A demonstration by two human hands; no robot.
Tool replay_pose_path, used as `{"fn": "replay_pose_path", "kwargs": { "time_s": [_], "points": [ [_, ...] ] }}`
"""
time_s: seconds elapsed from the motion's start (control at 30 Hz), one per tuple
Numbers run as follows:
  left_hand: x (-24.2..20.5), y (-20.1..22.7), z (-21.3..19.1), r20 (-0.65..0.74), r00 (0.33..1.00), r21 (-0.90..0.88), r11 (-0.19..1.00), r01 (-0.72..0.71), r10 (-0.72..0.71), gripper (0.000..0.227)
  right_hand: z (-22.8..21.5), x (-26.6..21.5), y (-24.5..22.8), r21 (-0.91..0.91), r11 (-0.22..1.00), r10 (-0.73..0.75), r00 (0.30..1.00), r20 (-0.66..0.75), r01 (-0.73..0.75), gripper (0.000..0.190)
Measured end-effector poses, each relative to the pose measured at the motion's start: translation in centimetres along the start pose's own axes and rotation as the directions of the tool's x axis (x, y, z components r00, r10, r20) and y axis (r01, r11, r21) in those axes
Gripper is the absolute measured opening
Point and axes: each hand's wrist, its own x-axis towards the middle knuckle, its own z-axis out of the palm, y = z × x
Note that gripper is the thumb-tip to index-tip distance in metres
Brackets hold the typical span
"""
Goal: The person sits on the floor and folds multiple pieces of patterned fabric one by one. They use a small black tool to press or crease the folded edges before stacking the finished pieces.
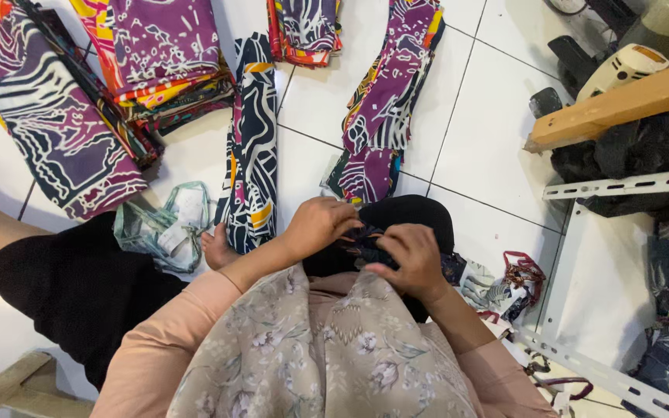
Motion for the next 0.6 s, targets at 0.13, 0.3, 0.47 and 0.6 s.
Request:
{"fn": "replay_pose_path", "kwargs": {
  "time_s": [0.13, 0.3, 0.47, 0.6],
  "points": [
    [1.1, 0.2, -0.7, 0.048, 0.994, -0.038, 0.994, 0.105, -0.103, 0.024, -0.2, -0.9, -0.4, -0.010, 0.999, 0.033, 0.995, 0.096, -0.032, 0.016],
    [1.3, 3.1, -0.1, 0.005, 0.974, -0.185, 0.957, -0.223, 0.227, 0.030, 0.8, -4.6, 1.2, 0.322, 0.847, 0.405, 0.906, 0.123, -0.423, 0.010],
    [1.3, 3.0, -0.9, 0.305, 0.945, -0.241, 0.970, -0.042, 0.117, 0.021, -0.2, -7.2, 5.2, 0.403, 0.432, 0.558, 0.590, 0.584, -0.807, 0.017],
    [0.2, 0.8, -3.2, 0.533, 0.829, -0.238, 0.911, 0.338, -0.168, 0.022, -4.8, -9.9, 9.6, 0.378, 0.431, 0.397, 0.548, 0.736, -0.819, 0.020]
  ]
}}
